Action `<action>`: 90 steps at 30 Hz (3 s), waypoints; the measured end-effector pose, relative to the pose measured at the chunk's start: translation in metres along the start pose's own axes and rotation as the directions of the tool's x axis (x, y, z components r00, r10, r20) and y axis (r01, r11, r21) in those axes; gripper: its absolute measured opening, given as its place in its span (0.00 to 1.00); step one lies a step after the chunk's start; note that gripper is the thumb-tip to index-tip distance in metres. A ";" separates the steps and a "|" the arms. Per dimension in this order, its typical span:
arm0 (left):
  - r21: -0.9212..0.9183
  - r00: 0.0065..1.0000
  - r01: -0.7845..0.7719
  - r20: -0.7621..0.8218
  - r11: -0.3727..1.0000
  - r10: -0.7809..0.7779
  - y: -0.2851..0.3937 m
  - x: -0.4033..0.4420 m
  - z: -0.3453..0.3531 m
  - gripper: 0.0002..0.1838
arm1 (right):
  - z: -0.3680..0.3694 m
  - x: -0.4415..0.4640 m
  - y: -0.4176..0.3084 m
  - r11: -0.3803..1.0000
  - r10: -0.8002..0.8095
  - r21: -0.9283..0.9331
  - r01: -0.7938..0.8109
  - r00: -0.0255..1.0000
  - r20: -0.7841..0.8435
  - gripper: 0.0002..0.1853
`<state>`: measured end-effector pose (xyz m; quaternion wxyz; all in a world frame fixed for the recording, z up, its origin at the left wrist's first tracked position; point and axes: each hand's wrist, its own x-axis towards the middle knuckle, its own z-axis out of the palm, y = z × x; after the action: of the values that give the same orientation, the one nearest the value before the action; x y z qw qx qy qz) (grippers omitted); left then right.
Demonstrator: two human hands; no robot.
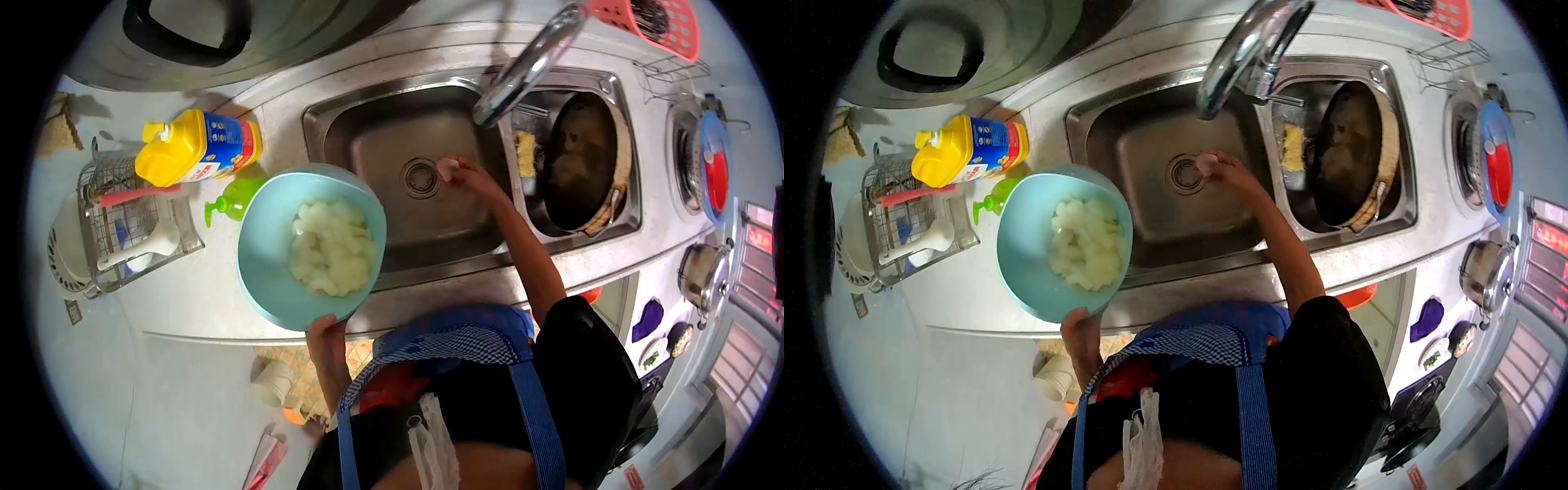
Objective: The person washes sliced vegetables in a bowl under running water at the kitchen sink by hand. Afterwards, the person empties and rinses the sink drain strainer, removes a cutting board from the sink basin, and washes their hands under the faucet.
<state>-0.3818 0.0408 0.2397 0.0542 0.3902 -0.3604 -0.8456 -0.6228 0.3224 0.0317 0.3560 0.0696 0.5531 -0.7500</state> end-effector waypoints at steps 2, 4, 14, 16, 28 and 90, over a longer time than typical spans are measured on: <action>-0.001 0.999 0.010 0.042 1.000 -0.010 -0.001 0.003 0.001 0.31 | 0.005 -0.030 -0.028 0.996 -0.029 0.088 0.029 1.000 -0.002 0.16; 0.013 0.999 -0.005 0.039 1.000 0.004 -0.001 0.003 0.004 0.31 | 0.013 -0.049 -0.050 0.977 -0.055 0.200 0.073 0.994 -0.098 0.15; 0.017 0.991 -0.028 0.130 0.999 0.026 0.007 -0.005 -0.001 0.35 | -0.042 -0.053 -0.178 0.815 -0.547 -0.038 0.578 0.746 -0.380 0.08; -0.011 0.992 -0.055 0.113 0.998 0.055 0.010 -0.008 -0.001 0.33 | -0.044 -0.053 -0.179 0.837 -0.532 -0.076 0.542 0.775 -0.340 0.08; -0.005 0.987 -0.105 0.125 0.995 0.104 0.015 -0.016 -0.019 0.35 | -0.061 -0.027 -0.179 0.828 -0.555 -0.119 0.548 0.771 -0.312 0.13; 0.039 0.988 -0.003 0.155 0.999 -0.003 -0.011 0.006 -0.034 0.18 | 0.110 -0.043 -0.096 0.794 -0.101 0.603 0.077 0.995 0.005 0.08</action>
<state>-0.3604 0.0275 0.2141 0.0185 0.3241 -0.3800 -0.8662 -0.6176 0.2579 0.1695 0.2900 0.1390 0.2822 -0.9039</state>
